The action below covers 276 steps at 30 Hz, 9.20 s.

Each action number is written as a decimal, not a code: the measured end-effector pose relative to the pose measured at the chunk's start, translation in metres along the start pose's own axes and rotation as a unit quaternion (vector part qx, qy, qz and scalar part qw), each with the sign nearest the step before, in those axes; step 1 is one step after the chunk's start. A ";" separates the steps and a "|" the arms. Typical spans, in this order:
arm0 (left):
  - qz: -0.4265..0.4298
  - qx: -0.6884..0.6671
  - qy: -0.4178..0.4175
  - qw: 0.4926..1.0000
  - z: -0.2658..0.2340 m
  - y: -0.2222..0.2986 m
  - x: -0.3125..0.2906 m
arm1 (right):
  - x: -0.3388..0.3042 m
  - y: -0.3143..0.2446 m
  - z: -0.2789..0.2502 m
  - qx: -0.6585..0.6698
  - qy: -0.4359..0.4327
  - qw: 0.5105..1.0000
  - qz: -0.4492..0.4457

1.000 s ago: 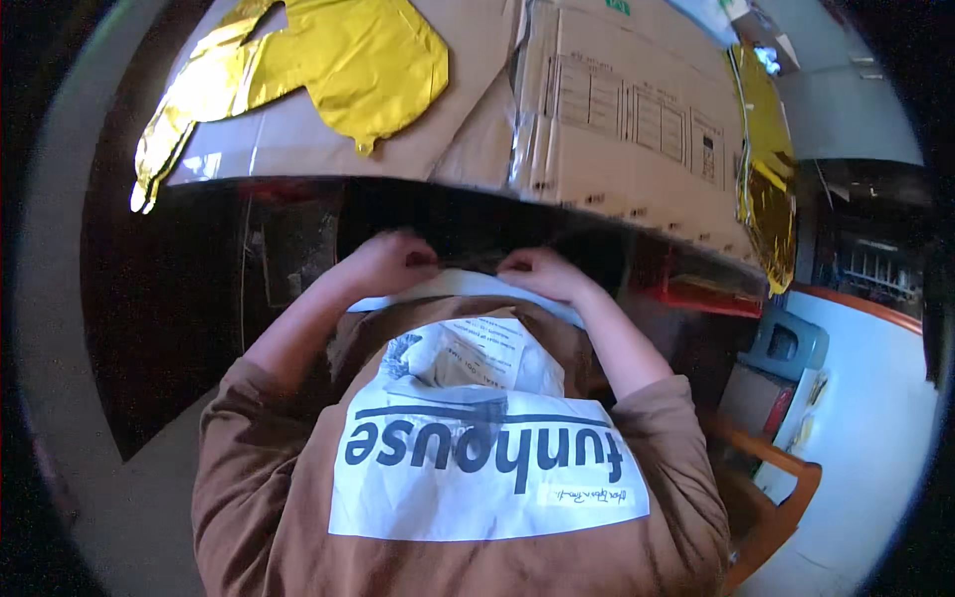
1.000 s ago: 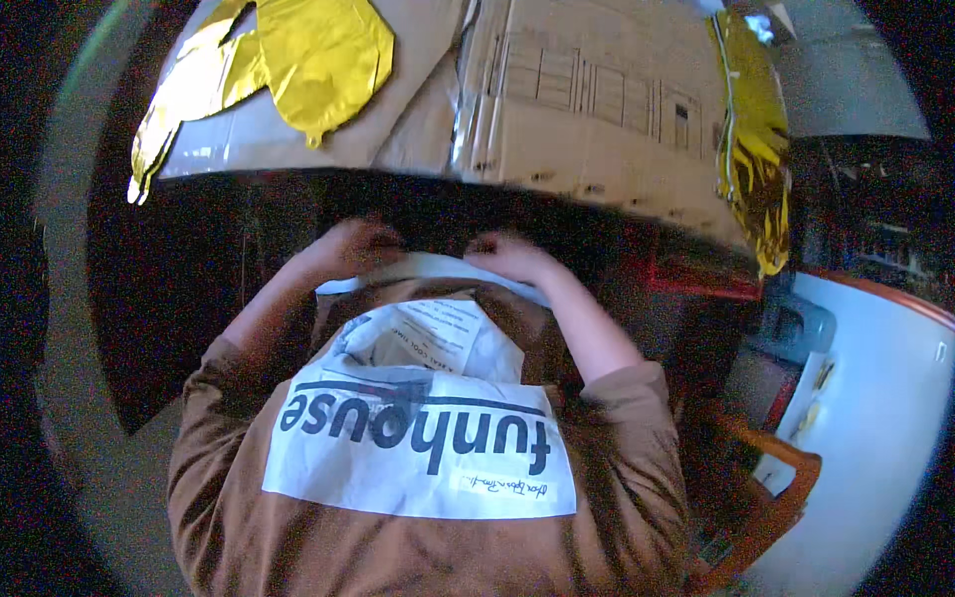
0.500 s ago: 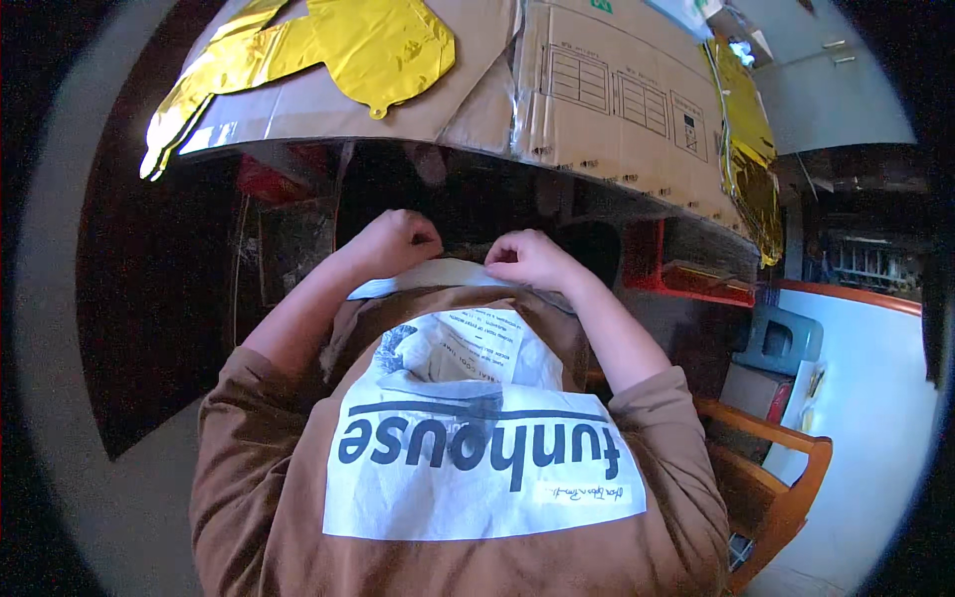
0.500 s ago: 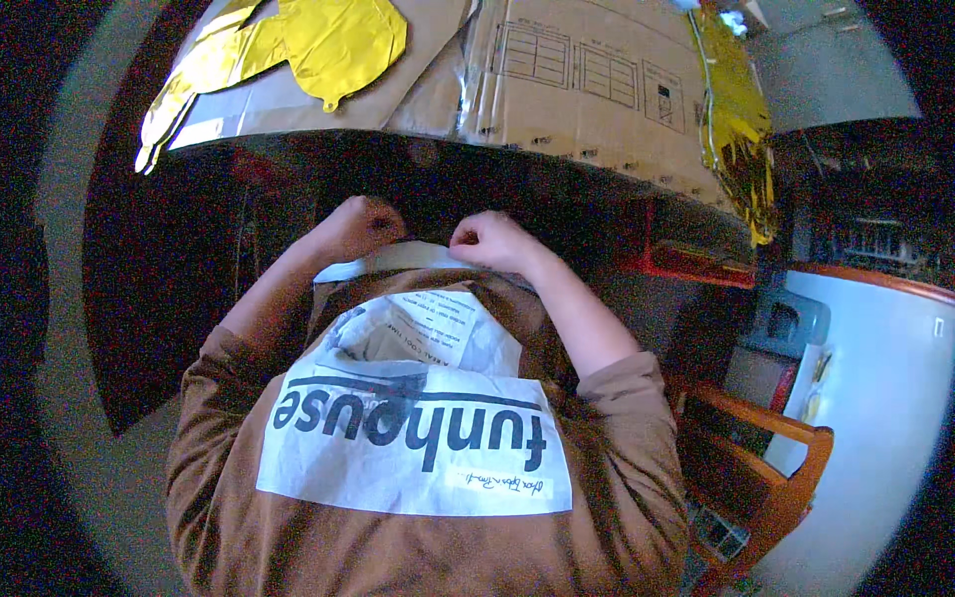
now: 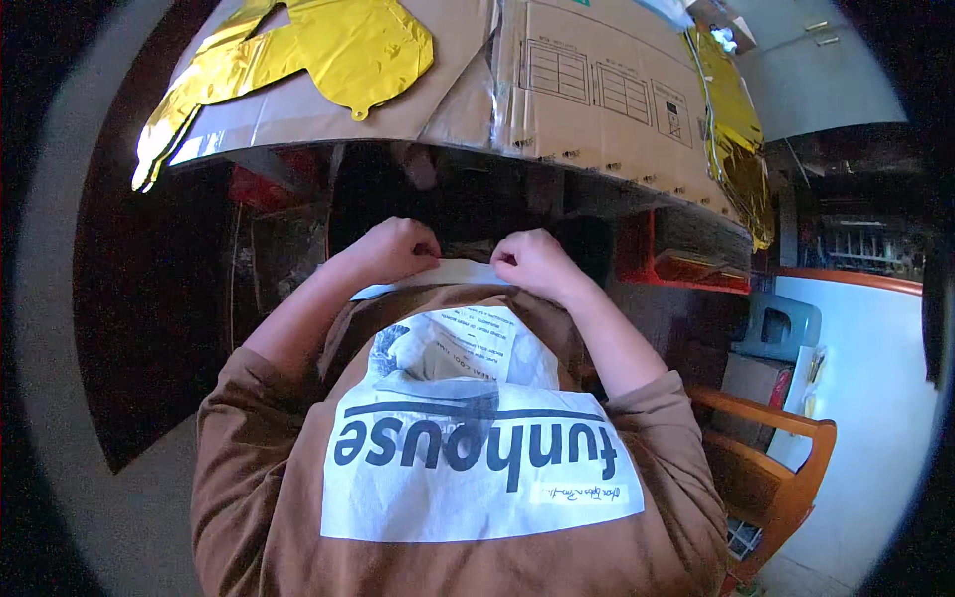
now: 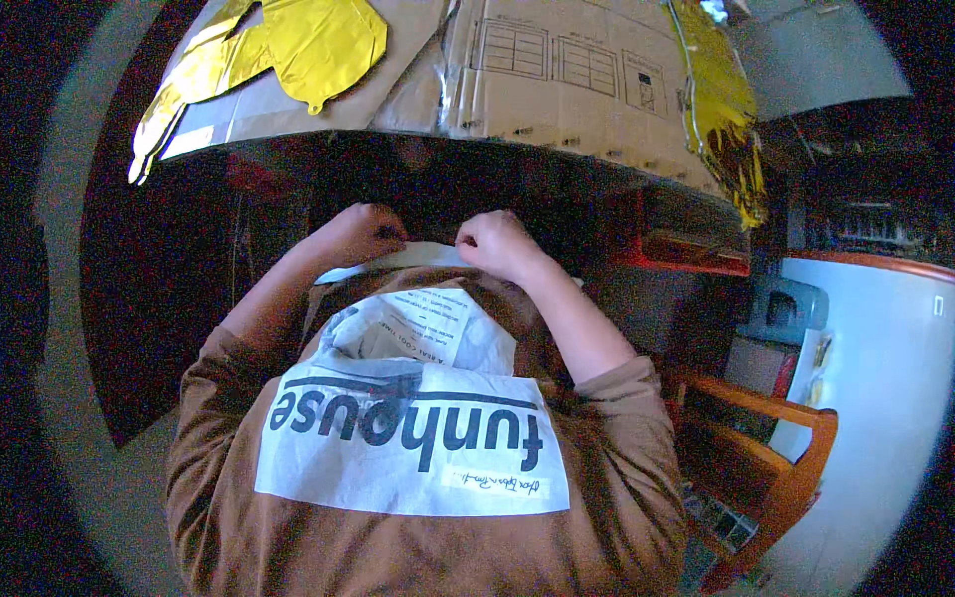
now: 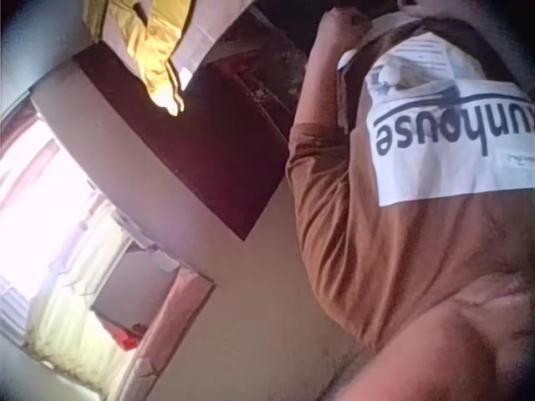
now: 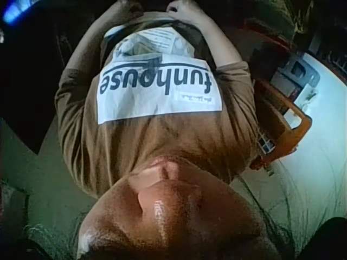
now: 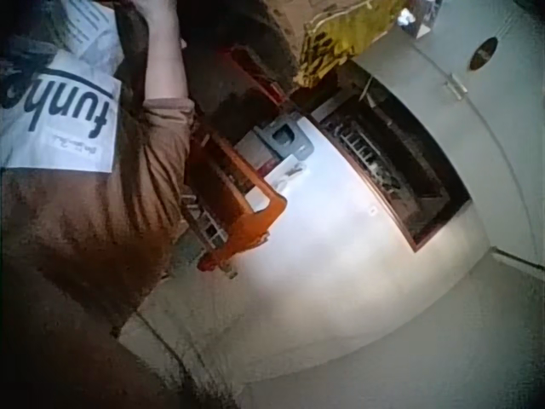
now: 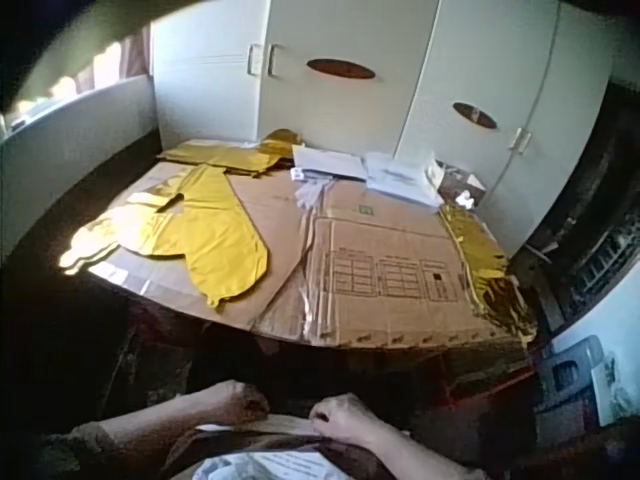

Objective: Folding gold foil decorations, placing them into white frames, and threading string through components.

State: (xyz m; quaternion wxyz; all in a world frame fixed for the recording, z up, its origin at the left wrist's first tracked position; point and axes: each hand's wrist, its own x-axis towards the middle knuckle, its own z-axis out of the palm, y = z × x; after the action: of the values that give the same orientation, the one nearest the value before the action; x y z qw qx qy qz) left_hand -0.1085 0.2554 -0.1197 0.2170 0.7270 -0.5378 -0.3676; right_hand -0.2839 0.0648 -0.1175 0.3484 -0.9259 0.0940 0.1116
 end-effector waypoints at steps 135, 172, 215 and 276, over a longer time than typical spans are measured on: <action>0.279 -0.272 0.207 0.897 -0.144 0.154 -0.016 | 0.023 -0.133 -0.208 0.248 0.187 0.921 -0.236; 0.168 -0.218 0.316 0.908 -0.156 0.152 -0.007 | -0.006 -0.155 -0.209 0.141 0.126 0.922 -0.338; 0.236 -0.546 0.166 0.786 -0.152 0.173 -0.017 | 0.016 -0.132 -0.207 0.081 0.147 0.940 -0.297; 0.087 -0.516 0.089 0.847 -0.136 0.168 -0.002 | 0.000 -0.116 -0.202 0.264 0.213 0.926 -0.167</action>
State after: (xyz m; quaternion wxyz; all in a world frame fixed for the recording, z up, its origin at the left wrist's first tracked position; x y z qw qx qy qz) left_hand -0.1090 0.1911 0.0871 0.6391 0.4899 -0.3102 -0.5053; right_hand -0.2263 0.0157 0.1028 0.5655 -0.8048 0.0359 -0.1765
